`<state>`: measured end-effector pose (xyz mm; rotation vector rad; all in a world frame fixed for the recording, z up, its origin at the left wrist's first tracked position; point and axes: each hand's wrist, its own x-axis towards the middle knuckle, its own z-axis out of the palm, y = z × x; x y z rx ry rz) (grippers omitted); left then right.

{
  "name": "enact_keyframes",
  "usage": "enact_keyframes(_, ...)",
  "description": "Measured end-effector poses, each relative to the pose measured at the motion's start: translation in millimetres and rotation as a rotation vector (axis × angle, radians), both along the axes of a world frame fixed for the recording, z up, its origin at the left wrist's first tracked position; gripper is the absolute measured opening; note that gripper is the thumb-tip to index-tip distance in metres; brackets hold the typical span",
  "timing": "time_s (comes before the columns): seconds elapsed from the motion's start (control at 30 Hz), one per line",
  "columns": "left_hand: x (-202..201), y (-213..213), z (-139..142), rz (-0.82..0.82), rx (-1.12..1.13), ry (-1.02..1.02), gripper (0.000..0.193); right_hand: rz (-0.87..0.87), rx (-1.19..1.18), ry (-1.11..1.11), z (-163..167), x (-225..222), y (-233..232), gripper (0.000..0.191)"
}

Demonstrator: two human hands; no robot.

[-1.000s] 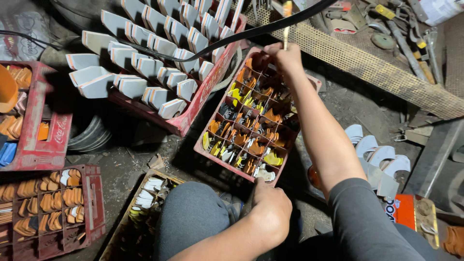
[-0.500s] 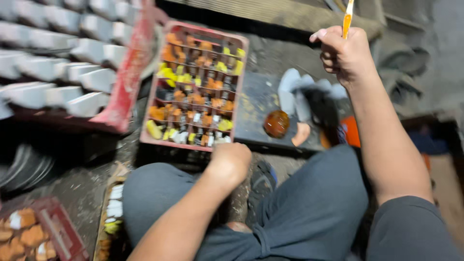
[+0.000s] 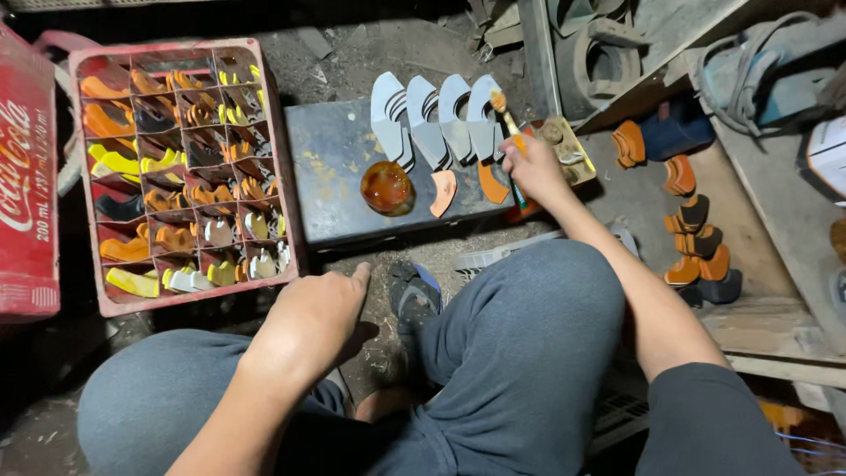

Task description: The person sits on the floor and paints small curved shoe parts orange using a brush. They pick up each part from a crate, apply paint to both sides, and place the finished parts back into the crate.

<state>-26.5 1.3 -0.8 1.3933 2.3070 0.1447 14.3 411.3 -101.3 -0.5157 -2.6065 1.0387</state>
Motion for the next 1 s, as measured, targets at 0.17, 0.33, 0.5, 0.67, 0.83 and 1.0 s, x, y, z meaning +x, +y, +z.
enact_keyframes(0.17,-7.5,20.2,-19.4,0.003,0.052,0.147,0.039,-0.058,-0.097,0.015,-29.8,3.4,-1.6,0.014)
enact_keyframes(0.33,-19.4,77.9,-70.2,0.032,0.483,0.003,0.033,-0.008,-0.149,0.15,-19.0,14.0,10.2,0.014)
enact_keyframes(0.5,-10.9,172.4,-135.6,0.084,0.369,-0.169,0.037,-0.032,-0.75,0.315,111.6,82.4,7.2,0.016)
enact_keyframes(0.67,-1.7,229.9,-190.7,0.333,0.531,0.231,0.037,-0.07,-0.699,0.733,216.8,189.3,-74.7,0.018)
enact_keyframes(0.83,-10.3,253.1,-222.6,0.39,0.38,0.215,0.045,-0.096,-0.915,0.76,192.5,188.7,-118.5,0.017)
enact_keyframes(1.0,-15.4,260.6,-226.2,0.394,0.348,0.23,0.048,-0.175,-0.951,0.638,173.1,185.0,-115.1,0.017)
